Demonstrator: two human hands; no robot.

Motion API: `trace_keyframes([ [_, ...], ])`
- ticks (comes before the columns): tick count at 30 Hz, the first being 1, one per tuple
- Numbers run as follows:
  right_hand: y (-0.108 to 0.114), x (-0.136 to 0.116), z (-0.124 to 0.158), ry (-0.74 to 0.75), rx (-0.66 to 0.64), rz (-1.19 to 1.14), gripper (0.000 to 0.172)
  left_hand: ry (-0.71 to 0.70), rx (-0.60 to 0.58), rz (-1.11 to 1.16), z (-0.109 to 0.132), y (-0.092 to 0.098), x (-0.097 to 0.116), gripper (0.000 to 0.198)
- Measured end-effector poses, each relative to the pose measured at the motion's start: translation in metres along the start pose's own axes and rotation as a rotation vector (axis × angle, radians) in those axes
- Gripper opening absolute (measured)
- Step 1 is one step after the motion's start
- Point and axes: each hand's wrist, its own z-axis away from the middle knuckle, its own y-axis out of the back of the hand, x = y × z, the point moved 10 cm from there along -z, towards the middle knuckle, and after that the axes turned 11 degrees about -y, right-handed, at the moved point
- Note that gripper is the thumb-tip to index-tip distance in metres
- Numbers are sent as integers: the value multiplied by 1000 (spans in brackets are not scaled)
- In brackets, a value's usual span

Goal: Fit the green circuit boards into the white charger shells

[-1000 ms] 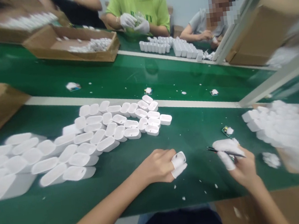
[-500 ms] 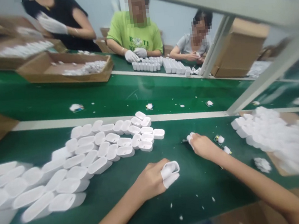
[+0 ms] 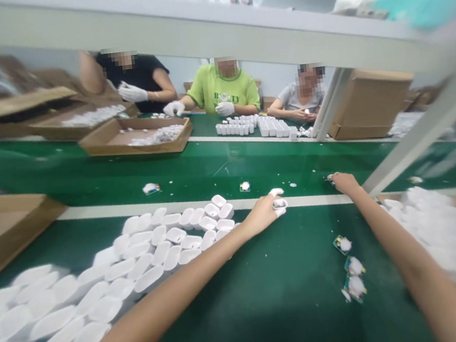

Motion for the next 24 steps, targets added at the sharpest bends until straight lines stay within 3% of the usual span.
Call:
trace_keyframes([
  [1,-1,3,-1,-2,6,-24,36,4,-16,-27,-22,-4,-7,29],
  [5,3,11,7,12,38,-151,34,29,-65,-130,-85,-25,-29,37],
  [7,6,9,21,42,58,-220,32,25,-83,-174,-99,-33,-28,38],
  [9,9,5,43,83,73,-281,28,13,-88,-224,-99,-33,-22,39],
  [12,12,-5,86,164,74,-353,23,-18,-87,-316,-65,-17,-10,43],
  [15,12,-20,137,278,58,-394,25,-28,-134,-411,0,11,-7,40],
  [19,5,-59,209,496,-22,-362,19,29,-227,-505,78,39,-20,25],
  [21,-1,-84,242,579,-56,-288,18,31,-237,-525,93,43,-23,24],
  [24,-7,-122,278,657,-65,-175,30,1,-195,-519,94,44,-14,29],
])
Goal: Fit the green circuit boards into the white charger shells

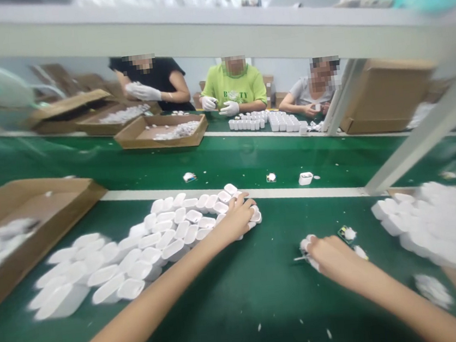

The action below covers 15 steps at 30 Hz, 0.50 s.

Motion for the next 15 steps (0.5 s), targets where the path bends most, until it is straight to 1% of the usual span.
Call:
trace_keyframes([
  [2,-6,-25,-1,33,-13,38,34,-18,54,35,1,7,13,27],
  [4,-9,-38,-6,57,-21,40,24,-30,111,95,9,15,29,20],
  [5,-10,-40,-9,62,-20,30,18,-32,141,132,16,18,37,17],
  [6,-11,-37,-12,56,-12,14,14,-31,172,170,24,21,44,15],
  [7,-11,-31,-17,39,5,-5,15,-29,203,207,32,23,49,15],
  [10,-15,2,-31,-86,85,-51,34,-20,281,310,53,23,61,22],
  [12,-20,23,-35,-158,131,-67,43,-26,307,367,60,18,66,24],
  [13,-23,28,-36,-167,151,-77,44,-39,318,405,62,15,68,22],
  [15,-23,28,-31,-124,194,-113,44,-74,343,505,64,11,74,17],
])
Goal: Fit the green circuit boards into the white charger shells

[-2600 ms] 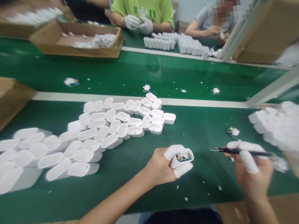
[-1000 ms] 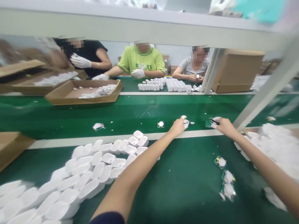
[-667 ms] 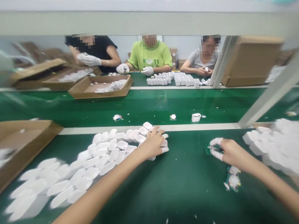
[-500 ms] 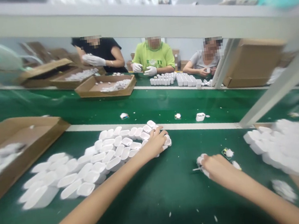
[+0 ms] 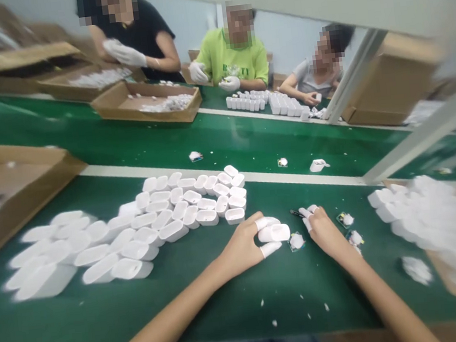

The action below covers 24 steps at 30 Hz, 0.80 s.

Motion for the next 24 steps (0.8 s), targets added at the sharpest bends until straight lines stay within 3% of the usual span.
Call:
trace_keyframes([
  [3,3,-22,17,176,-11,-104,38,-9,64,146,3,0,5,18],
  [7,1,-57,37,385,-106,-265,25,154,45,267,10,-2,2,24],
  [10,0,-58,35,366,-81,-374,21,207,-67,387,15,-9,7,28],
  [15,18,-30,28,254,33,-613,15,114,-169,639,21,-21,22,48],
  [17,35,-22,32,230,94,-768,16,92,-147,657,24,-25,23,47],
  [20,68,-21,48,244,206,-1206,18,91,-59,660,27,-27,22,43],
  [22,83,-28,62,251,271,-1444,22,42,-6,658,27,-25,25,45],
  [24,92,-44,74,252,301,-1493,23,-41,2,610,26,-22,32,50],
])
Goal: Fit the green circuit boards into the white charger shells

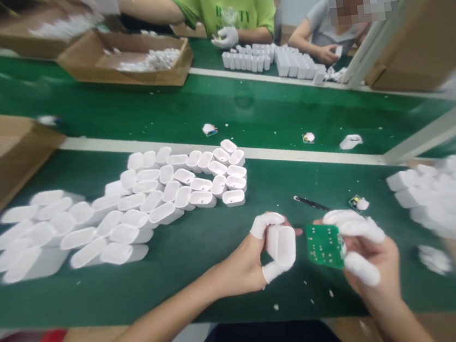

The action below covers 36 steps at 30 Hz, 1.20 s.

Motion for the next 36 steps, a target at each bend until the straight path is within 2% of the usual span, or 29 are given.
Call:
trace_keyframes([
  [4,-34,-15,14,85,-91,106,35,-143,-70,-98,-2,-3,15,52],
  [7,-46,-20,21,186,-162,198,42,-211,-106,-101,-1,-4,22,51],
  [11,-51,-22,22,223,-193,242,35,-194,-129,-117,2,-5,21,51],
  [14,-57,-27,21,254,-199,268,35,-202,-135,-127,4,-5,22,58],
  [20,-64,-32,18,289,-171,396,29,-240,-162,-188,4,-6,24,56],
  [29,-71,-35,27,285,-245,450,56,-226,-143,-204,2,-5,27,57],
  [36,-71,-36,27,263,-240,450,61,-180,-190,-213,4,-8,25,65],
])
